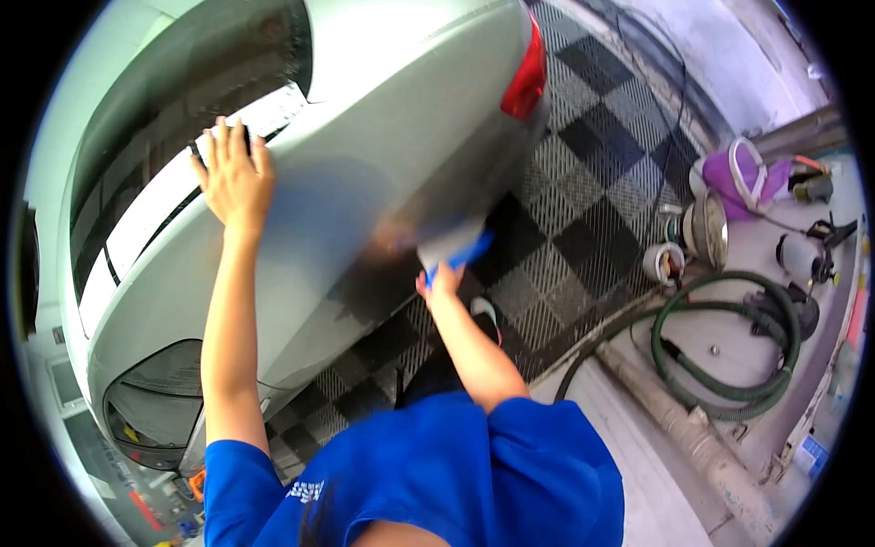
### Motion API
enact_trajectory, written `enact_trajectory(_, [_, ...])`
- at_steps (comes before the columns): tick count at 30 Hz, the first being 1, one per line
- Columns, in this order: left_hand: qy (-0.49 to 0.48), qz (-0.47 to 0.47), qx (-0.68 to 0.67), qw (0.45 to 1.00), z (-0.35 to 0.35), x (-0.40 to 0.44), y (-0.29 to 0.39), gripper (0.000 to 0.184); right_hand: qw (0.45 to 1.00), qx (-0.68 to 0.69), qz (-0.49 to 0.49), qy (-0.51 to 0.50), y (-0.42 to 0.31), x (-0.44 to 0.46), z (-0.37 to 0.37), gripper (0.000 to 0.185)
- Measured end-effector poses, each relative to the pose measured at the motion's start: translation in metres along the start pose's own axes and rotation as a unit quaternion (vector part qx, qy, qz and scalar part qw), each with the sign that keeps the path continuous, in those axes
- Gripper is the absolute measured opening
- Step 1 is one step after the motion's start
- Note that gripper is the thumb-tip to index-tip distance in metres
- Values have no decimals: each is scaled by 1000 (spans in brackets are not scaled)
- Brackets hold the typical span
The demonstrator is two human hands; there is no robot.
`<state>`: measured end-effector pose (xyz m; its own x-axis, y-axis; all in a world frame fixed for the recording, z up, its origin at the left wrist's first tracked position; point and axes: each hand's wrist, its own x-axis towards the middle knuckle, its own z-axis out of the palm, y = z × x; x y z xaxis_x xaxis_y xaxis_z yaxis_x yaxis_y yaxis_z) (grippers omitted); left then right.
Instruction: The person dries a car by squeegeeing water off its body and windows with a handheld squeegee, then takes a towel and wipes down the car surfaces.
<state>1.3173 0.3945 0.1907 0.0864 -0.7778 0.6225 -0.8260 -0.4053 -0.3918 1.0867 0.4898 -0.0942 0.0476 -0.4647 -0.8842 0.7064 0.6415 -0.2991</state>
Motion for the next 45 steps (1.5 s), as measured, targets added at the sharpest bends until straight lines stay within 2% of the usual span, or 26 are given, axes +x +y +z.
enact_trajectory(1, [3,-6,-15,1000,2,-2,0,48,988,80,130,7,33,39,-43,29])
enact_trajectory(2, [-2,-7,-51,999,1,-1,-2,50,984,73,161,36,69,77,-77,19])
enact_trajectory(3, [-9,-5,-86,996,-4,-1,-2,52,975,119,155,107,39,17,-63,39])
enact_trajectory(4, [-4,3,-119,993,-6,-1,-4,54,975,73,1,210,24,-43,-26,63])
enact_trajectory(5, [1,11,-152,988,-10,-1,-8,57,988,-6,-111,104,11,-91,-11,82])
enact_trajectory(7, [11,-5,-208,978,-19,-3,-24,59,931,-99,-347,-60,20,-122,8,80])
enact_trajectory(8, [75,-38,-332,940,-34,-6,-32,59,786,-254,-559,-73,17,-147,26,76])
enact_trajectory(9, [137,-65,-452,879,-50,-11,-37,59,572,-383,-722,-70,17,-169,44,74])
enact_trajectory(11, [186,-34,-468,864,-112,-32,-60,56,521,-456,-655,-303,32,-184,62,70])
enact_trajectory(13, [244,-15,-441,863,-140,-80,-98,55,401,-460,-721,-329,11,-187,94,70])
enact_trajectory(14, [231,-6,-421,877,-156,-108,-125,58,371,-487,-748,-258,-5,-179,102,72])
enact_trajectory(17, [150,-98,-402,898,-178,-226,-208,58,480,-404,-779,1,-56,-114,112,64])
enact_trajectory(19, [81,-166,-406,895,-188,-306,-254,57,854,-180,-484,-67,-47,-85,93,71])
enact_trajectory(23, [-24,-222,-379,898,-204,-430,-338,52,952,-71,-297,13,120,-74,9,69])
enact_trajectory(25, [-46,-217,-347,911,-211,-484,-390,50,999,43,-3,18,193,-35,-62,49])
enact_trajectory(27, [-50,-265,-350,897,-224,-525,-438,47,998,3,-58,38,242,-74,-84,56])
enact_trajectory(29, [-28,-317,-345,883,-241,-551,-482,47,940,26,-333,68,281,-213,-7,67])
enact_trajectory(31, [8,-293,-377,879,-250,-536,-505,46,851,-55,-522,-6,314,-297,68,79])
enact_trajectory(32, [49,-268,-412,870,-249,-517,-506,46,759,-187,-617,-84,335,-328,99,85])
enact_trajectory(35, [116,-122,-490,855,-243,-464,-490,46,478,-228,-780,-332,423,-429,181,73])
enact_trajectory(38, [85,12,-487,869,-250,-462,-486,45,322,-354,-763,-435,461,-478,198,69])
enact_trajectory(41, [-14,-51,-439,897,-267,-518,-514,42,404,-336,-809,-265,431,-408,177,75])
enact_trajectory(42, [-33,-121,-440,889,-271,-542,-519,41,470,-323,-802,-180,414,-376,162,77])
enact_trajectory(43, [-49,-191,-439,877,-273,-564,-523,40,633,-335,-686,-131,398,-355,141,77])
enact_trajectory(44, [-62,-238,-451,858,-276,-584,-529,42,708,-288,-638,-92,386,-340,126,75])
enact_trajectory(45, [-77,-266,-454,847,-281,-596,-532,43,692,-283,-663,-39,379,-295,99,76])
